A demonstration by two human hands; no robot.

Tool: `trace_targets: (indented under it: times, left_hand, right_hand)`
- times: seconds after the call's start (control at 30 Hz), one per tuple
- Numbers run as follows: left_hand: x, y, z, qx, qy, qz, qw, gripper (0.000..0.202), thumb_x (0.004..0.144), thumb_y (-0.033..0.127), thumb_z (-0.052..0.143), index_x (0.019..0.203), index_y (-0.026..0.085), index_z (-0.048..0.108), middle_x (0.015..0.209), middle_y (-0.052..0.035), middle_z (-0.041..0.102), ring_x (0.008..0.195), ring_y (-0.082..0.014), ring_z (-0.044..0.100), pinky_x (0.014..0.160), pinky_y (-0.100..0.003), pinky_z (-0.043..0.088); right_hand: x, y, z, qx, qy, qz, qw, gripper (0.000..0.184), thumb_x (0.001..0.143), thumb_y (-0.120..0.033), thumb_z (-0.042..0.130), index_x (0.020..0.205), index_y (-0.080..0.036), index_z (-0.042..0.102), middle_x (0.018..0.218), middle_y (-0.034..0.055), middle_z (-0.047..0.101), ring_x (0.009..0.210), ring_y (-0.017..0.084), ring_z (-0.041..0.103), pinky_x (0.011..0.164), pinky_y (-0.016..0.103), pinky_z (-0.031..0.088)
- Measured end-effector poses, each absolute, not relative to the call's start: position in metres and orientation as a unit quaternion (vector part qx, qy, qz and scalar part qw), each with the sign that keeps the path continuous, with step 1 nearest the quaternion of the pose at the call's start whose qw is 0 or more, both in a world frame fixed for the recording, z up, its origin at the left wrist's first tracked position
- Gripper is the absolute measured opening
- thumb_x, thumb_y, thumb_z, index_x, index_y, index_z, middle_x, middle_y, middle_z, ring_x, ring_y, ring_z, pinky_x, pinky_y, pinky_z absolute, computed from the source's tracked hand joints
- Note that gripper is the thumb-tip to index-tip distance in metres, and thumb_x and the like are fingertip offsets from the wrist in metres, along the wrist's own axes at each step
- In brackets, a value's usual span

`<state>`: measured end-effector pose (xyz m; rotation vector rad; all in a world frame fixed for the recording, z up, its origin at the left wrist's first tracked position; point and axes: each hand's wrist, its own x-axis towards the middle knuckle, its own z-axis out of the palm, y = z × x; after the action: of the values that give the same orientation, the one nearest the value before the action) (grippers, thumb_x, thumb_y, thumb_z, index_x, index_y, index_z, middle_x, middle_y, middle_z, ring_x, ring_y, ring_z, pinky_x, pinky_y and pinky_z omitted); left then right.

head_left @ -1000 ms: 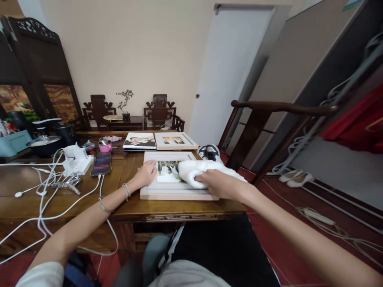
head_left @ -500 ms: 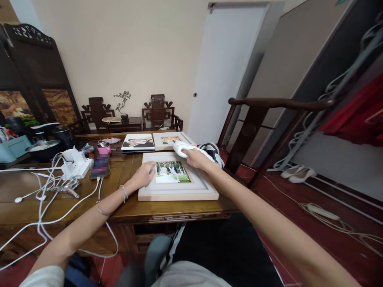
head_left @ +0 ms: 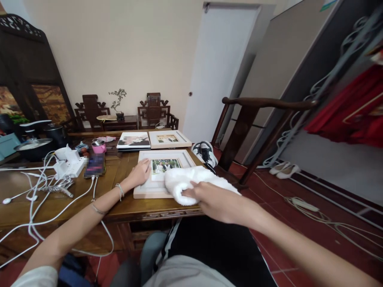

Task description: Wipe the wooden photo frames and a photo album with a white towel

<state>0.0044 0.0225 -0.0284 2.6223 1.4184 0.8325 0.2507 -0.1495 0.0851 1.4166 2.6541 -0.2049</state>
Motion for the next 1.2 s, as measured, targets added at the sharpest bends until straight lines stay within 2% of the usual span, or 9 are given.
trace_targets:
  times: [0.13, 0.27, 0.4, 0.53, 0.7, 0.8, 0.93, 1.07, 1.2]
  left_hand:
    - [0.002, 0.023, -0.025, 0.854, 0.451, 0.257, 0.020, 0.043, 0.091, 0.032, 0.036, 0.125, 0.011, 0.052, 0.138, -0.0170, 0.050, 0.132, -0.0270, 0.042, 0.109, -0.047, 0.037]
    - [0.001, 0.022, -0.022, 0.858, 0.446, 0.255, 0.025, 0.040, 0.091, 0.032, 0.037, 0.120, 0.013, 0.056, 0.136, -0.0170, 0.051, 0.131, -0.0275, 0.044, 0.109, -0.045, 0.037]
    - [0.001, 0.022, -0.020, 0.856, 0.446, 0.259, 0.037, 0.038, 0.091, 0.033, 0.038, 0.119, 0.014, 0.057, 0.136, -0.0165, 0.051, 0.131, -0.0284, 0.044, 0.109, -0.046, 0.038]
    - [0.002, 0.023, -0.022, 0.847, 0.451, 0.276, 0.047, 0.037, 0.090, 0.031, 0.040, 0.119, 0.015, 0.056, 0.136, -0.0161, 0.051, 0.131, -0.0276, 0.044, 0.109, -0.048, 0.036]
    - [0.002, 0.023, -0.026, 0.846, 0.450, 0.281, 0.047, 0.041, 0.091, 0.034, 0.038, 0.122, 0.013, 0.055, 0.137, -0.0173, 0.050, 0.132, -0.0269, 0.043, 0.110, -0.047, 0.036]
    - [0.003, 0.021, -0.026, 0.845, 0.446, 0.290, 0.051, 0.042, 0.090, 0.035, 0.040, 0.122, 0.012, 0.055, 0.137, -0.0170, 0.051, 0.131, -0.0269, 0.043, 0.110, -0.048, 0.036]
    - [0.003, 0.018, -0.022, 0.845, 0.453, 0.280, 0.051, 0.043, 0.091, 0.036, 0.038, 0.120, 0.011, 0.056, 0.135, -0.0184, 0.052, 0.131, -0.0277, 0.044, 0.109, -0.048, 0.036]
    - [0.005, 0.016, -0.016, 0.846, 0.449, 0.283, 0.049, 0.039, 0.092, 0.038, 0.037, 0.115, 0.015, 0.058, 0.132, -0.0157, 0.056, 0.129, -0.0261, 0.046, 0.109, -0.047, 0.037]
    - [0.006, 0.015, -0.013, 0.845, 0.450, 0.283, 0.051, 0.035, 0.092, 0.036, 0.038, 0.110, 0.015, 0.060, 0.129, -0.0154, 0.057, 0.127, -0.0259, 0.048, 0.110, -0.045, 0.036]
  right_hand:
    - [0.247, -0.125, 0.059, 0.494, 0.869, -0.036, 0.003, 0.063, 0.073, 0.003, 0.037, 0.133, -0.013, 0.051, 0.120, 0.0177, 0.061, 0.130, 0.032, 0.038, 0.102, 0.046, 0.028]
    - [0.256, -0.045, 0.046, 0.553, 0.831, 0.044, -0.022, 0.063, 0.072, 0.002, 0.039, 0.133, -0.010, 0.051, 0.130, 0.0194, 0.055, 0.134, 0.034, 0.029, 0.105, 0.052, 0.021]
    - [0.257, 0.005, 0.051, 0.597, 0.801, 0.046, -0.013, 0.058, 0.077, 0.001, 0.035, 0.130, -0.012, 0.055, 0.125, 0.0195, 0.058, 0.128, 0.034, 0.035, 0.099, 0.053, 0.028]
    - [0.245, -0.022, 0.056, 0.588, 0.808, 0.033, 0.006, 0.052, 0.075, 0.002, 0.037, 0.115, -0.014, 0.065, 0.116, 0.0203, 0.062, 0.116, 0.035, 0.047, 0.093, 0.054, 0.033]
    - [0.251, -0.102, 0.079, 0.506, 0.860, -0.046, 0.045, 0.049, 0.071, 0.000, 0.042, 0.107, -0.019, 0.070, 0.102, 0.0137, 0.067, 0.097, 0.027, 0.060, 0.081, 0.034, 0.042]
    - [0.267, -0.115, 0.101, 0.502, 0.861, -0.080, 0.010, 0.050, 0.069, -0.003, 0.048, 0.111, -0.023, 0.068, 0.101, 0.0083, 0.066, 0.090, 0.022, 0.060, 0.074, 0.027, 0.042]
    - [0.282, -0.071, 0.113, 0.575, 0.812, 0.038, -0.087, 0.038, 0.077, -0.009, 0.046, 0.110, -0.014, 0.064, 0.090, 0.0122, 0.066, 0.076, 0.023, 0.059, 0.066, 0.031, 0.039]
    - [0.269, -0.010, 0.095, 0.574, 0.796, 0.149, -0.119, 0.048, 0.079, 0.000, 0.037, 0.119, -0.011, 0.059, 0.114, 0.0196, 0.061, 0.103, 0.029, 0.055, 0.081, 0.038, 0.038]
    - [0.249, 0.017, 0.060, 0.554, 0.824, 0.117, -0.033, 0.055, 0.076, 0.003, 0.038, 0.123, -0.015, 0.059, 0.124, 0.0180, 0.058, 0.126, 0.032, 0.037, 0.098, 0.052, 0.026]
